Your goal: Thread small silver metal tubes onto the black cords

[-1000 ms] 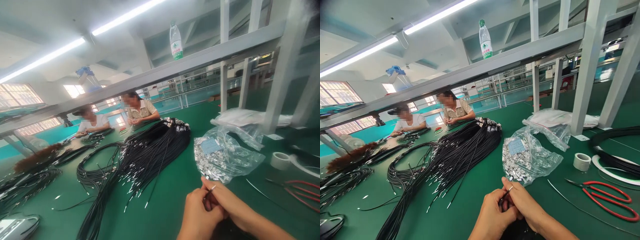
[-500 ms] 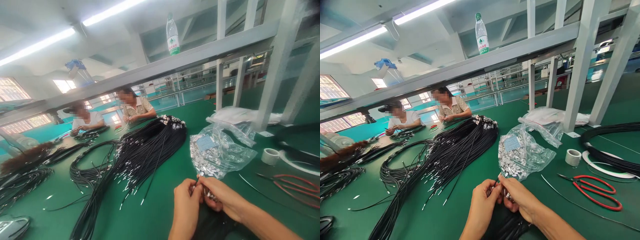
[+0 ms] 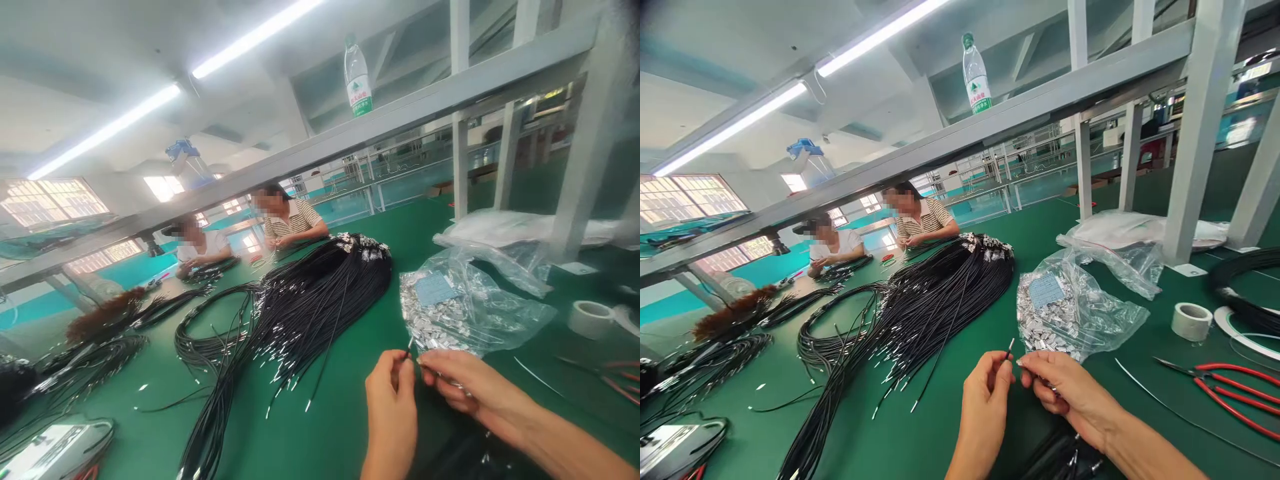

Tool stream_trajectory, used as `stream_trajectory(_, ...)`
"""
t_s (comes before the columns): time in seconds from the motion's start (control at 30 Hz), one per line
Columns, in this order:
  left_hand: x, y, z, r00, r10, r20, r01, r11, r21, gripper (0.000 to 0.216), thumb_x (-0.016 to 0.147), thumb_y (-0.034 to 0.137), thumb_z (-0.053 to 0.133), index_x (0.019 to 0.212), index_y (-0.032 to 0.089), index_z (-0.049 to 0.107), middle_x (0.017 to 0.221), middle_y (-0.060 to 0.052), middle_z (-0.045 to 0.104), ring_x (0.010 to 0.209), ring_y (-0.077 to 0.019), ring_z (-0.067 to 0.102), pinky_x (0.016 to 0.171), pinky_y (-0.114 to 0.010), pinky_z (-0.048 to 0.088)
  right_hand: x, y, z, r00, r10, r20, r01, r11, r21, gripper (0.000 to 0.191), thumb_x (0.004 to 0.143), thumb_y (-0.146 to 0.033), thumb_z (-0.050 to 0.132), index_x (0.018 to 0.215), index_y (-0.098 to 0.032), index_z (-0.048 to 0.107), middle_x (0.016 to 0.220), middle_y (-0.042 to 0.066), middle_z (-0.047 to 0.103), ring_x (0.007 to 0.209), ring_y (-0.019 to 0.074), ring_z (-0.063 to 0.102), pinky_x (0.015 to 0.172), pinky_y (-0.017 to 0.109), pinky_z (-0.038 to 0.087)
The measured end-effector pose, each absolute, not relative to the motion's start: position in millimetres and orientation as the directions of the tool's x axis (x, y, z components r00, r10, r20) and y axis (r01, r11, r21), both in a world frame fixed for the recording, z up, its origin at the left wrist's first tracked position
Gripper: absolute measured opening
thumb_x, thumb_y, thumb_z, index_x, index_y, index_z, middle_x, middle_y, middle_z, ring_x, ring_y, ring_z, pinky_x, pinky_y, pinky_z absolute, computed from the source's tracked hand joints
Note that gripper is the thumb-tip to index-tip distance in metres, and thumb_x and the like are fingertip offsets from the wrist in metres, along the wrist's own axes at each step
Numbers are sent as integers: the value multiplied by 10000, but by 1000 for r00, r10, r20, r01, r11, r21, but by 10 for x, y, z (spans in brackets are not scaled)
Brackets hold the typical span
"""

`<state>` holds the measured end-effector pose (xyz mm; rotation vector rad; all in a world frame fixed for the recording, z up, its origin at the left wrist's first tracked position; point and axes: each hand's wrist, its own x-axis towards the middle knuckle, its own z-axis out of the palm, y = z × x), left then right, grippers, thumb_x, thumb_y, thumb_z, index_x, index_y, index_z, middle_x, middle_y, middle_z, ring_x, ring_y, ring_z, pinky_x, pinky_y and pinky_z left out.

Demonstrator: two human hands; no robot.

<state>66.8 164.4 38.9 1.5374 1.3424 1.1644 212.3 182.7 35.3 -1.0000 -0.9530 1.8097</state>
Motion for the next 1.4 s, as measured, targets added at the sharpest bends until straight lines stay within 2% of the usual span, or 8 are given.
stream_trajectory(0.1,645,1633,391,26,972,235,488,-218,846,315,953,299,412,907,139,680,808,-63,636,743,-176,547,697,-293,397,2217,1869,422,-264,933,-246,-283,-318,-905,595,537,-662,800,619,-143,521,463,-71,374,391,10,186,438,223,56)
stream_trajectory(0.2,651,1628,384,76,963,259,556,-257,790,329,961,264,394,889,135,688,812,-71,621,741,-181,537,688,-298,380,2293,1899,470,-226,948,-224,-267,-282,-922,599,550,-648,801,659,-161,470,545,-68,441,386,1,202,440,229,52)
stream_trajectory(0.33,674,1620,370,120,958,262,585,-281,761,331,961,236,391,904,128,698,809,-80,622,740,-188,538,680,-300,371,2322,1913,478,-229,951,-209,-188,-254,-949,550,605,-625,760,719,-174,469,536,-85,416,375,4,199,436,237,46)
stream_trajectory(0.57,674,1633,376,123,959,254,608,-275,745,314,953,208,404,865,140,698,803,-76,634,746,-189,551,692,-300,373,2340,1930,436,-193,960,-205,-43,-217,-975,542,604,-662,663,763,-178,479,531,-87,410,371,14,214,429,238,69)
stream_trajectory(0.9,677,1612,401,131,967,218,656,-249,712,329,951,189,394,822,145,693,796,-79,637,743,-195,556,684,-305,373,2358,1937,398,-214,960,-182,63,-172,-983,493,666,-646,615,766,-179,495,528,-80,397,386,31,218,416,233,105)
stream_trajectory(1.13,679,1588,391,179,968,178,683,-253,685,287,916,159,428,1008,123,697,950,-118,679,861,-234,608,769,-335,426,2301,1957,352,-223,973,-65,231,-12,-973,463,666,-626,553,744,-170,541,531,-38,415,456,81,327,415,217,172)
stream_trajectory(1.27,681,1571,391,185,972,143,720,-234,653,281,899,173,466,1072,123,681,1003,-127,695,910,-261,622,805,-357,442,2335,1935,386,-268,952,-149,239,-84,-967,480,666,-636,554,774,-168,541,540,-45,416,451,70,291,416,211,153)
stream_trajectory(1.4,691,1549,383,212,966,151,771,-260,581,296,926,174,406,1010,143,689,952,-124,701,908,-279,623,797,-375,439,2293,1912,387,-256,945,-205,241,-143,-960,502,634,-675,565,692,-183,484,503,-54,392,408,51,235,408,220,114)
